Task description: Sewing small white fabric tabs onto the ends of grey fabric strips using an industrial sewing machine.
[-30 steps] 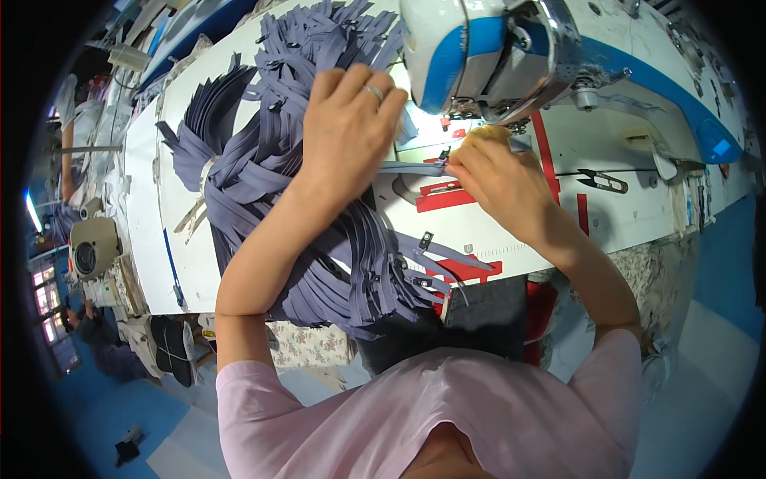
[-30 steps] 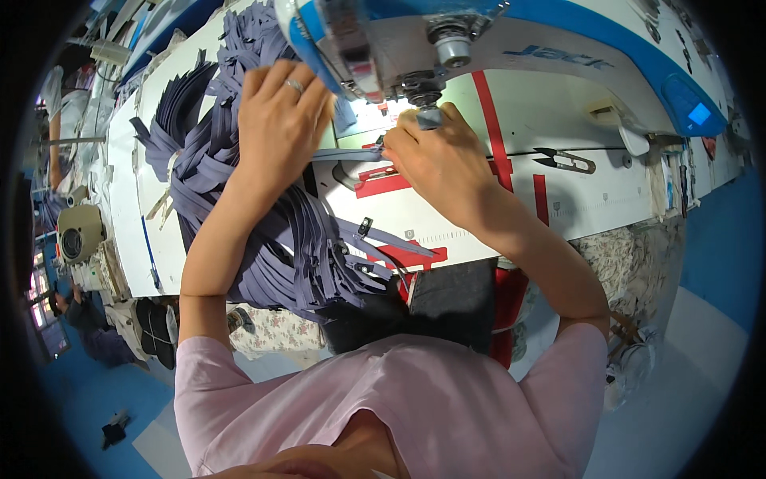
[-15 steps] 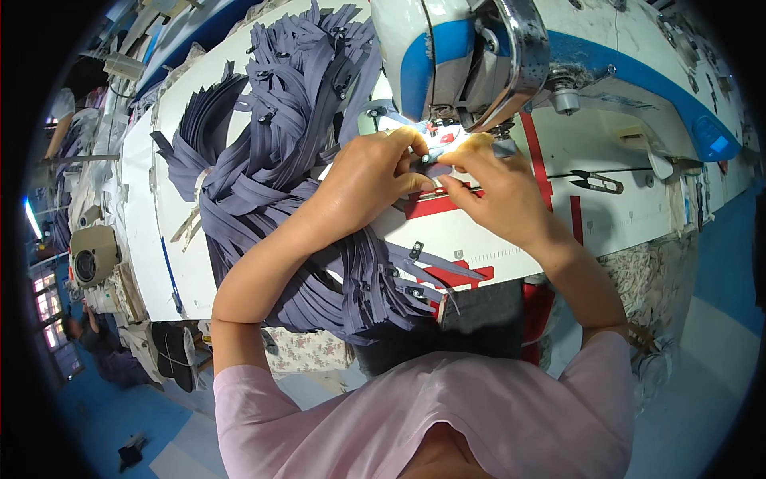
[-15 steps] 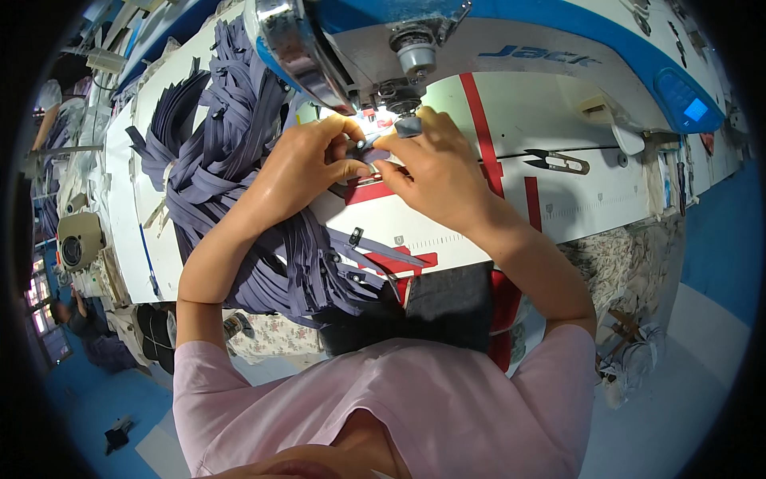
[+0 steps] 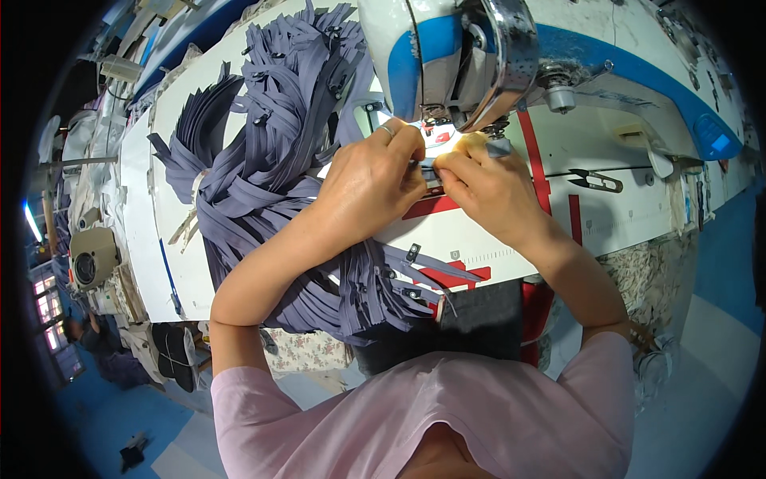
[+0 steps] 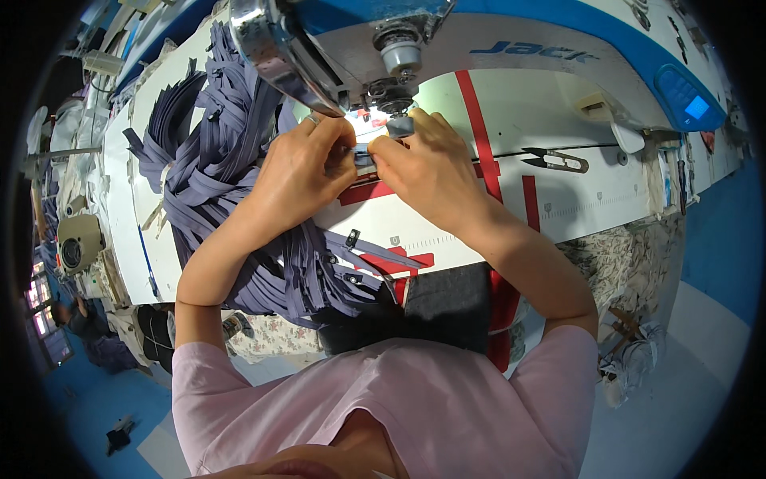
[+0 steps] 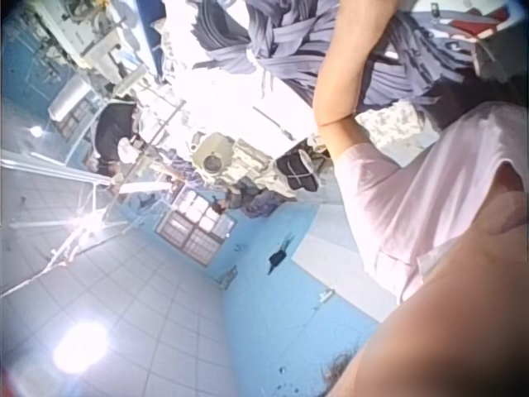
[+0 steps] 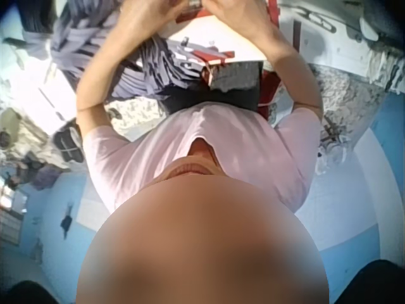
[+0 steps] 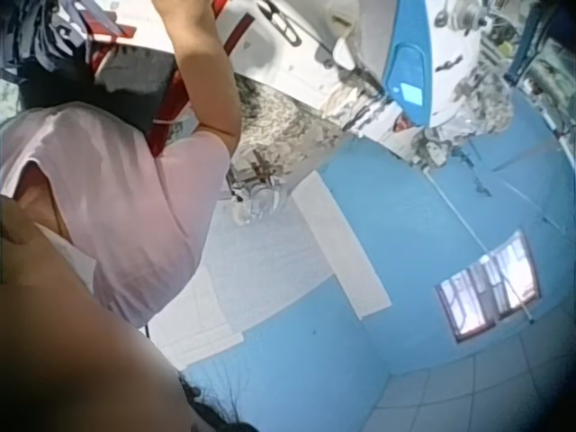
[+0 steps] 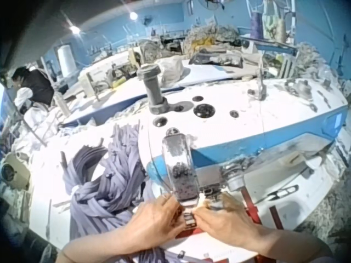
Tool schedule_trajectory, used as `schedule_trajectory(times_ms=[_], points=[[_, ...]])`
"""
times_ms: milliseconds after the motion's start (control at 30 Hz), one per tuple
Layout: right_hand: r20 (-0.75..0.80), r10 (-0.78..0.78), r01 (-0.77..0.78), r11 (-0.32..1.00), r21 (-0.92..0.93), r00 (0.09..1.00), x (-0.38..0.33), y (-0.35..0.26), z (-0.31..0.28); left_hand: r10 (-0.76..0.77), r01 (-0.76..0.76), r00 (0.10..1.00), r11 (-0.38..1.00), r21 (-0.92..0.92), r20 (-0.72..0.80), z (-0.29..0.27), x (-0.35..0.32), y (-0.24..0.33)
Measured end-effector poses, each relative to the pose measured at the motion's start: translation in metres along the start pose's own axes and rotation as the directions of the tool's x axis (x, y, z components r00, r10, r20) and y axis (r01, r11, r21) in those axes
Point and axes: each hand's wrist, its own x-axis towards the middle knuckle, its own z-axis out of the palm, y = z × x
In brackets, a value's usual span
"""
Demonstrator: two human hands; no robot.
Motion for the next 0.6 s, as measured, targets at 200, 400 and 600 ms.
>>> schedule_trajectory(times_ms=[200,400,600], points=[[-0.037,-0.107,0.103,0.989,-0.110,0.994,0.001,0.001,0.000,-0.094,0.090,0.994,0.994,0.067,0.060,-0.001,-0.001,0.001],[-0.023,-0.114,0.113,0.991,-0.065,0.993,-0.001,0.001,0.001,-0.183,0.175,0.980,0.979,0.107,0.073,0.001,-0.003,0.003],[-0.034,-0.097,0.096,0.995,-0.034,0.995,-0.002,0.004,0.003,-0.077,0.080,0.996,0.995,0.062,-0.043,0.018,-0.005,0.001]])
